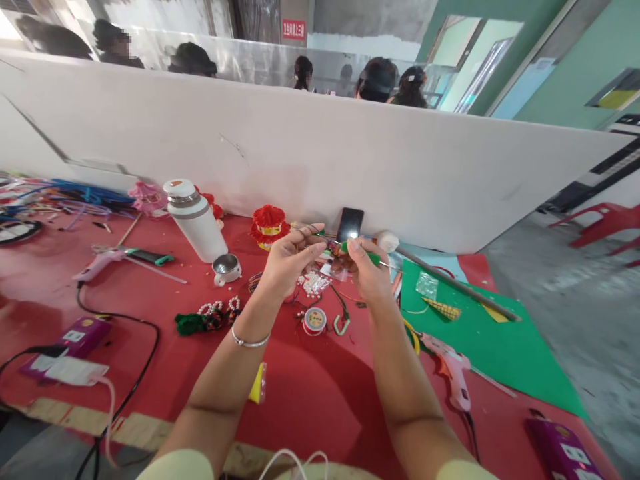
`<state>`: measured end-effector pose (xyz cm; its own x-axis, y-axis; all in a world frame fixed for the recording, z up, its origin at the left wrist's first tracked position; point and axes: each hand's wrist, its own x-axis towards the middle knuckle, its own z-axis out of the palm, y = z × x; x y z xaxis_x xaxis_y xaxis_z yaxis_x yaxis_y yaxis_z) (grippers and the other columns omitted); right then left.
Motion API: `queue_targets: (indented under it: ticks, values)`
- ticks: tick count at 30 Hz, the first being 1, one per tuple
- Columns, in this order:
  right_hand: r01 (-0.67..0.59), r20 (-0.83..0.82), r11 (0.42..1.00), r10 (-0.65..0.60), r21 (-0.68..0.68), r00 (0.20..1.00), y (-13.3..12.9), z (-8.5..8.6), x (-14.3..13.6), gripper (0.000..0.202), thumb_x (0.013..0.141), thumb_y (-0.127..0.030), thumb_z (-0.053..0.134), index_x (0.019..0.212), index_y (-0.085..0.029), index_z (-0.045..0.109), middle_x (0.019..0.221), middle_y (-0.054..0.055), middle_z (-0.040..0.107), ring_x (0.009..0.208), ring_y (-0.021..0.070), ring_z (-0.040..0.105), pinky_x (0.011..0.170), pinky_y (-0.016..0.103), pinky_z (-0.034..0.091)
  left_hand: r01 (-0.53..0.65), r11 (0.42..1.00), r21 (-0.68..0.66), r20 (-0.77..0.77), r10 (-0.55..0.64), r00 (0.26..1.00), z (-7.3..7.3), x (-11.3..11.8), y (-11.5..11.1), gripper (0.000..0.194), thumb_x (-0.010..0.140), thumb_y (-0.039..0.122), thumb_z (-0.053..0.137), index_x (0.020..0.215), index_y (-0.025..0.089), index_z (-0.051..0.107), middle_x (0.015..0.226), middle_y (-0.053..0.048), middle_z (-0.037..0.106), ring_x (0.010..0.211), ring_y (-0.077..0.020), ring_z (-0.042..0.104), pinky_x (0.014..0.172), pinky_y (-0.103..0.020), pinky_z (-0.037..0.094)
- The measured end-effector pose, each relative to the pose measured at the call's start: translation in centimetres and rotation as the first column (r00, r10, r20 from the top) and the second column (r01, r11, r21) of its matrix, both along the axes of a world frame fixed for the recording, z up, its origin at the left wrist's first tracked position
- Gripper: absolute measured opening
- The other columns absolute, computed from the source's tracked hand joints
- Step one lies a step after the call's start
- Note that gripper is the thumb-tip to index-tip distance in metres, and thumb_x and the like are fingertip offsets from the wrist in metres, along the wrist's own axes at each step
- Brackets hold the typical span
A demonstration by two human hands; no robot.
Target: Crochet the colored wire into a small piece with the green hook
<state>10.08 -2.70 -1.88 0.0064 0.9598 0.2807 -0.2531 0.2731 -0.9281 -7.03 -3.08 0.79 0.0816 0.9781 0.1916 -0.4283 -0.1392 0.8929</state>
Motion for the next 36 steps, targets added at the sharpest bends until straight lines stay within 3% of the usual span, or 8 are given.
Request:
queue_targets:
  ticks: [5,8,12,15,21,27,31,36]
  values:
    - [0.012,0.101,0.997,-0.02,0.076,0.995,-0.2,0.2,0.4,0.042,0.092,-0.064,0.077,0.077,-0.024,0.074,0.068,-0.002,0.072,0.059,0.0186,0.073,0.06,0.034,0.066,-0.059,0.992,0.111,-0.086,0.069,0.994,-0.6,0.2,0.1,0.042,0.078,0.021,0.089,0.119,0.018,0.085,0.092,-0.004,0.079,0.057,-0.0062,0.058,0.047,-0.02,0.044]
    - [0.115,0.253,0.967,-0.173,0.226,0.952,-0.7,0.3,0.2,0.038,0.101,-0.056,0.069,0.082,-0.024,0.077,0.069,-0.001,0.074,0.062,0.0168,0.073,0.064,0.031,0.063,-0.112,0.976,0.185,-0.131,0.137,0.982,-1.0,0.7,0.1,0.059,0.076,0.018,0.089,0.134,0.018,0.08,0.096,-0.005,0.081,0.061,-0.0081,0.062,0.051,-0.02,0.048]
    - [0.293,0.293,0.784,-0.508,0.548,0.81,-1.1,-0.1,-0.7,0.022,0.106,-0.041,0.066,0.097,-0.025,0.078,0.093,0.004,0.081,0.086,0.0188,0.077,0.083,0.035,0.064,-0.156,0.98,0.127,-0.046,0.163,0.986,-0.9,1.2,0.0,0.08,0.072,0.016,0.09,0.15,0.02,0.071,0.087,-0.003,0.081,0.063,-0.0101,0.065,0.053,-0.019,0.052]
    - [0.288,0.243,0.688,-0.565,0.667,0.788,-0.7,-0.8,-1.2,0.017,0.105,-0.037,0.067,0.103,-0.026,0.08,0.102,0.006,0.083,0.098,0.0214,0.079,0.091,0.039,0.065,-0.107,0.994,0.022,0.091,0.104,0.99,-0.4,1.0,-0.1,0.075,0.069,0.016,0.093,0.142,0.02,0.076,0.081,0.0,0.079,0.051,-0.0062,0.055,0.044,-0.018,0.044]
    - [0.245,0.215,0.805,-0.413,0.54,0.885,0.3,-2.1,-1.0,0.022,0.105,-0.042,0.069,0.114,-0.03,0.085,0.107,0.005,0.086,0.095,0.0225,0.083,0.09,0.042,0.067,-0.057,0.997,-0.048,0.212,0.066,0.975,0.2,0.4,-0.1,0.064,0.069,0.02,0.099,0.13,0.02,0.08,0.085,-0.002,0.081,0.042,-0.0014,0.042,0.037,-0.017,0.036]
    - [0.227,0.1,0.919,-0.272,0.321,0.957,0.6,-3.0,-1.4,0.03,0.099,-0.051,0.075,0.119,-0.032,0.086,0.102,0.003,0.088,0.074,0.0186,0.082,0.068,0.035,0.069,-0.057,0.996,-0.074,0.181,0.07,0.981,0.2,0.3,-0.1,0.074,0.064,0.017,0.1,0.134,0.019,0.078,0.082,-0.002,0.082,0.042,-0.0015,0.044,0.035,-0.016,0.029]
    - [0.245,0.057,0.929,-0.271,0.279,0.961,0.8,-3.2,-1.5,0.036,0.094,-0.056,0.079,0.12,-0.032,0.086,0.089,0.002,0.086,0.078,0.0209,0.083,0.071,0.036,0.072,-0.059,0.995,-0.078,0.173,0.072,0.982,0.1,0.2,-0.1,0.069,0.066,0.018,0.1,0.132,0.021,0.08,0.083,-0.002,0.082,0.041,-0.0009,0.044,0.034,-0.015,0.027]
    - [0.239,0.052,0.928,-0.264,0.287,0.963,0.9,-3.1,-1.5,0.031,0.092,-0.053,0.082,0.114,-0.031,0.087,0.098,0.003,0.088,0.075,0.0186,0.082,0.073,0.036,0.073,-0.07,0.994,-0.088,0.223,0.088,0.971,0.4,0.5,-0.3,0.071,0.065,0.017,0.102,0.133,0.018,0.079,0.078,-0.003,0.081,0.049,-0.0051,0.056,0.04,-0.015,0.038]
